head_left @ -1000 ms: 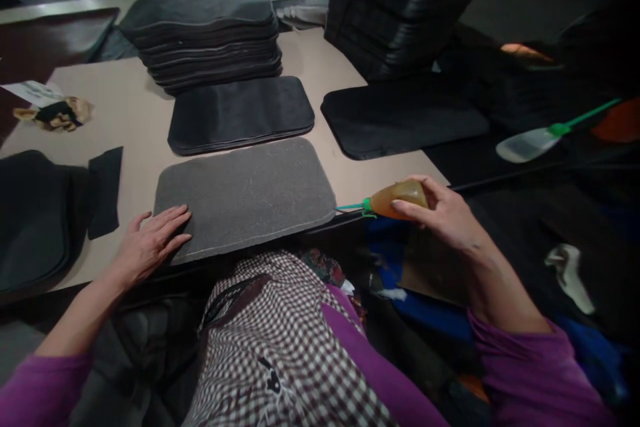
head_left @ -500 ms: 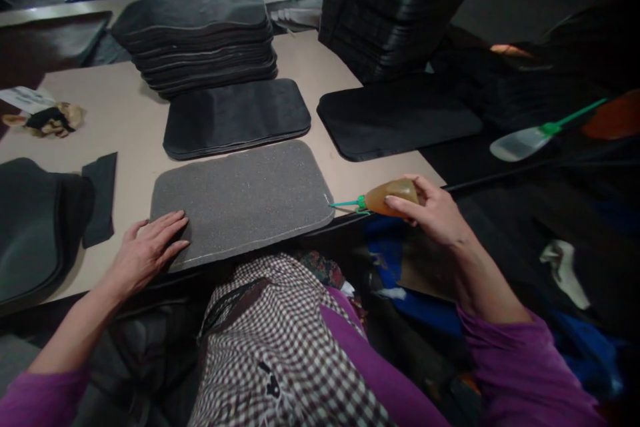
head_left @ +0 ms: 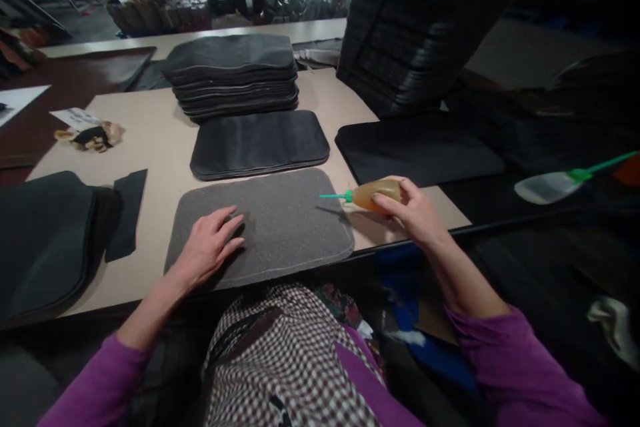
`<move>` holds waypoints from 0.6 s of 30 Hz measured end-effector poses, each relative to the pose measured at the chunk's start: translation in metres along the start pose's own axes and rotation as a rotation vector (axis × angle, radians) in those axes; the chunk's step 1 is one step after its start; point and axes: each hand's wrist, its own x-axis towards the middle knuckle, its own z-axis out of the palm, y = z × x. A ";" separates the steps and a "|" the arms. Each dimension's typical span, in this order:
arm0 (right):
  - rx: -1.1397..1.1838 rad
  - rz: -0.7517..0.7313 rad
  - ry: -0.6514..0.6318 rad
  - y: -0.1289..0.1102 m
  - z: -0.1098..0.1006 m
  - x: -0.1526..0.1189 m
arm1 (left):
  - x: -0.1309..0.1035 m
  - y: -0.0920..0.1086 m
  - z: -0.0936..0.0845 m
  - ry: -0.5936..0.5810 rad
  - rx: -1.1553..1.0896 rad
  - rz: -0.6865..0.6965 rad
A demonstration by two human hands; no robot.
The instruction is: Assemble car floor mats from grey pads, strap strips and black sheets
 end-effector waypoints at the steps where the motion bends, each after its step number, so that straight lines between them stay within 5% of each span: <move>1: 0.009 -0.031 0.023 -0.003 0.011 0.007 | 0.010 0.007 0.004 -0.031 0.021 0.018; 5: -0.024 -0.133 0.020 -0.008 0.049 0.029 | 0.035 0.023 0.012 -0.171 0.067 0.045; 9: -0.113 -0.284 -0.105 -0.015 0.096 0.043 | 0.039 0.016 0.013 -0.191 0.102 0.009; 18: -0.154 -0.552 -0.399 -0.069 0.262 0.050 | 0.030 0.000 0.020 -0.164 0.101 -0.015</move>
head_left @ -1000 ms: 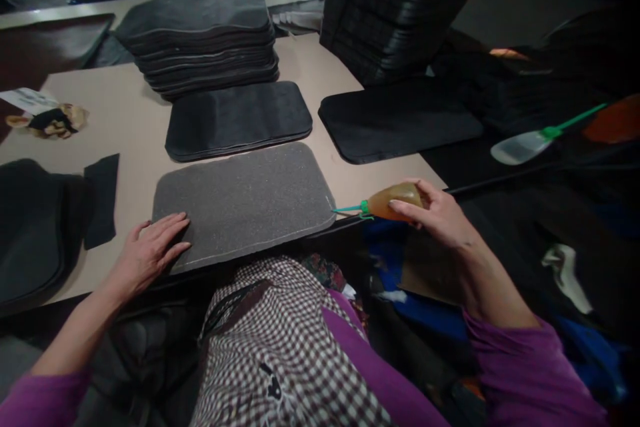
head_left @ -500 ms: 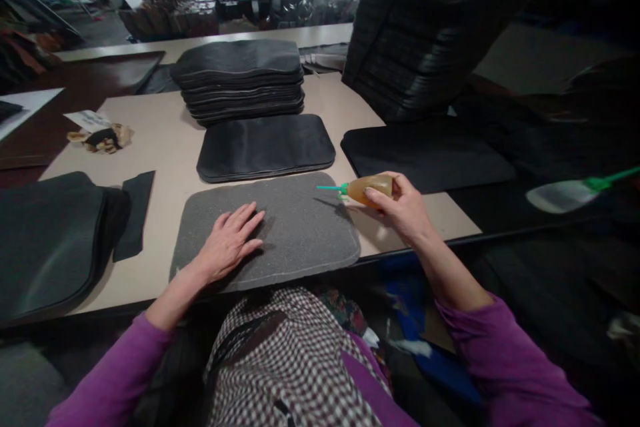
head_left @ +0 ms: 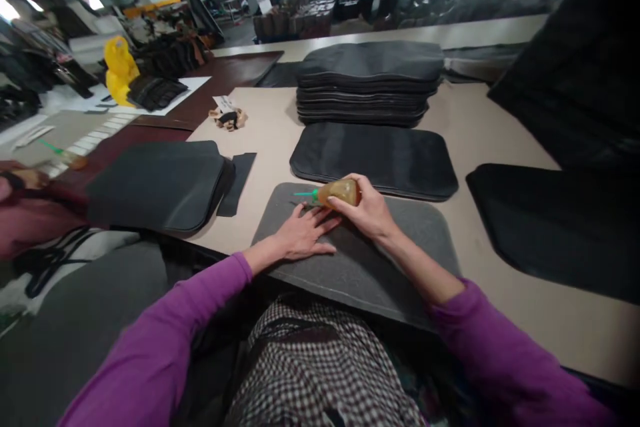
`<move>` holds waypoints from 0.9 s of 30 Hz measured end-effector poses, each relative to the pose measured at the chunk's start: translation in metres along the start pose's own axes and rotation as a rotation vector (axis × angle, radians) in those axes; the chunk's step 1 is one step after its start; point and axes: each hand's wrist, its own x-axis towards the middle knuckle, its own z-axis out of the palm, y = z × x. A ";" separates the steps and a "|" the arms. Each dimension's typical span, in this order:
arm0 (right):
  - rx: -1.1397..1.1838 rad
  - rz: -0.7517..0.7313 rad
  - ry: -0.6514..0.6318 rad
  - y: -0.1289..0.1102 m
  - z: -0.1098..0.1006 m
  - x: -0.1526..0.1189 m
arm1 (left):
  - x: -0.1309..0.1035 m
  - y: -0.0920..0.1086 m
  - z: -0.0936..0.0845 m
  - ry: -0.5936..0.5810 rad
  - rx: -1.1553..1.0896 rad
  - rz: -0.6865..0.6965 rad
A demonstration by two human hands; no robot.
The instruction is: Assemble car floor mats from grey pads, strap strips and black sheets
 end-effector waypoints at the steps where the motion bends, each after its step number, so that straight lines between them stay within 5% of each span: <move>1: 0.000 -0.028 -0.017 -0.004 0.013 0.007 | 0.000 0.000 0.001 0.012 -0.002 0.007; 6: -0.033 -0.130 -0.093 -0.011 0.050 0.027 | 0.001 -0.001 0.005 0.070 0.013 0.015; 14: -0.117 -0.123 0.004 -0.002 0.067 0.042 | 0.000 -0.002 0.006 0.089 -0.005 0.021; 27: -0.178 -0.027 0.116 0.011 0.020 0.015 | 0.000 -0.001 0.006 0.067 -0.039 0.005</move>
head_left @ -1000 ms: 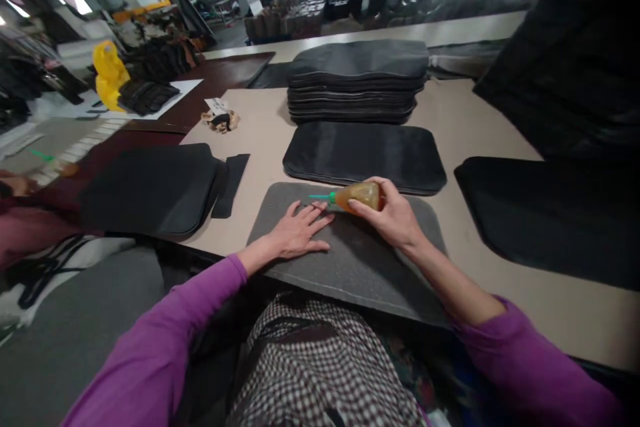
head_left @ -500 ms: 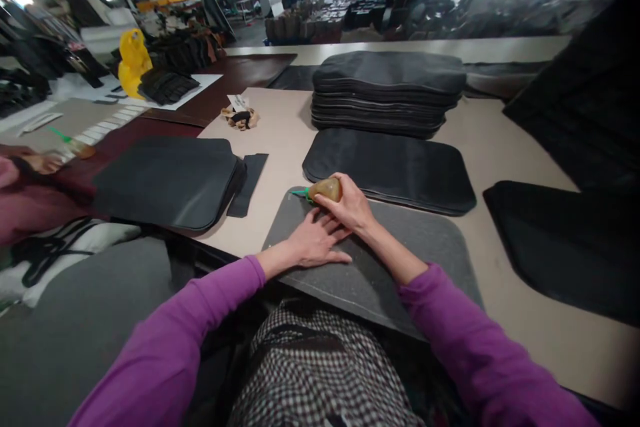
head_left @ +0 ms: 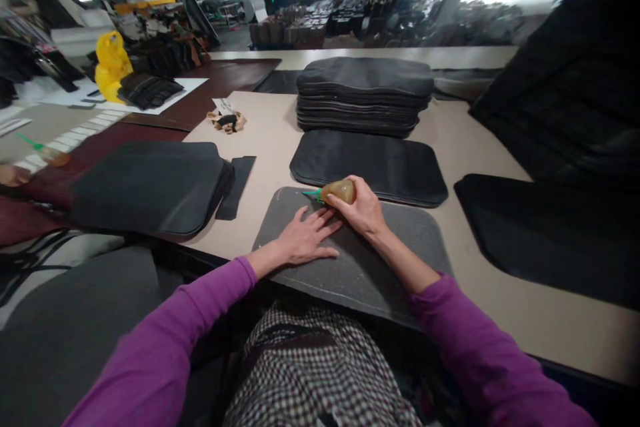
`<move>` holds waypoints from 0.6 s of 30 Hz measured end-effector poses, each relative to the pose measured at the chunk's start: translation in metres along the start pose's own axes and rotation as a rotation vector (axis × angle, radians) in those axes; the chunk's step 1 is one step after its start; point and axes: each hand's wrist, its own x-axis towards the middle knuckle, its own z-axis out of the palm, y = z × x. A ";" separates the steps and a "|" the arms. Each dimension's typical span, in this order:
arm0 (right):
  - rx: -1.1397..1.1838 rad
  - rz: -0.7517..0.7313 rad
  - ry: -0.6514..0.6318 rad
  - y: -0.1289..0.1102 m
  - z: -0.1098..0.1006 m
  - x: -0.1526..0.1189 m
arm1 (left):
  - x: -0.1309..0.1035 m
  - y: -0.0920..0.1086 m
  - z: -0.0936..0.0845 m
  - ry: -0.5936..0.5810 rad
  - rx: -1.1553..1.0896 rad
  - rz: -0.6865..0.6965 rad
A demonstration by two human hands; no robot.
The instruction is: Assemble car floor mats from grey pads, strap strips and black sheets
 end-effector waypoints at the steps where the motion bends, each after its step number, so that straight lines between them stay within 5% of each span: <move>1: -0.007 -0.002 0.011 0.002 -0.004 -0.002 | 0.000 0.000 0.000 -0.008 0.001 0.000; 18: -0.140 0.177 0.122 0.054 -0.100 -0.050 | 0.000 -0.002 0.000 -0.042 0.059 0.001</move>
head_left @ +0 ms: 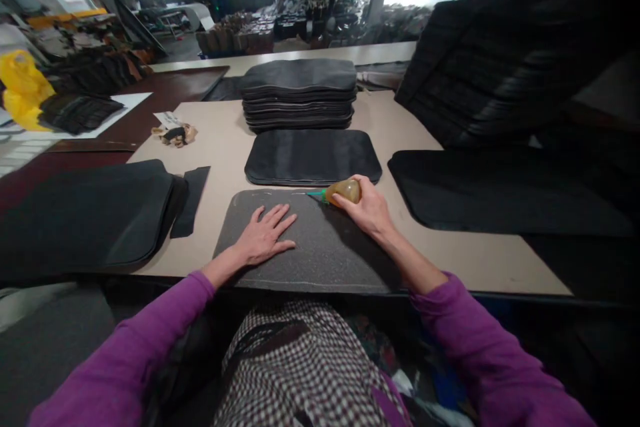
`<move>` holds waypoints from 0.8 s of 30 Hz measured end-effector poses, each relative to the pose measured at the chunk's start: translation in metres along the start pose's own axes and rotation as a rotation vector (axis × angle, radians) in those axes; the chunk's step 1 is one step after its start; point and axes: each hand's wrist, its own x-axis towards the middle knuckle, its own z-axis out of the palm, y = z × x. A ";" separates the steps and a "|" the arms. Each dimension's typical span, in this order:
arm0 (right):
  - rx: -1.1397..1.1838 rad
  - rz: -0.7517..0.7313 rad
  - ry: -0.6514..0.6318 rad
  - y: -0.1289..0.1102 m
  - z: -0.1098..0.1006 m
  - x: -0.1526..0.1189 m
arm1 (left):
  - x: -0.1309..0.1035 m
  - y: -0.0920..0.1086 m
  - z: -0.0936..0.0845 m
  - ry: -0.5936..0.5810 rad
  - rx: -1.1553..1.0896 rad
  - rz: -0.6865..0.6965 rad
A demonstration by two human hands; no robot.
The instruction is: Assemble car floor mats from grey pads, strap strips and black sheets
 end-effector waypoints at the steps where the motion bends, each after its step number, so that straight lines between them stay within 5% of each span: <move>1: -0.010 0.011 0.014 0.006 -0.006 -0.002 | 0.000 0.000 0.000 0.002 0.003 0.001; 14: -0.119 0.229 0.224 0.065 -0.082 -0.029 | -0.001 -0.001 0.002 0.031 0.011 0.013; 24: -0.045 0.342 0.331 0.074 -0.105 -0.062 | -0.001 -0.005 0.007 0.020 0.037 0.009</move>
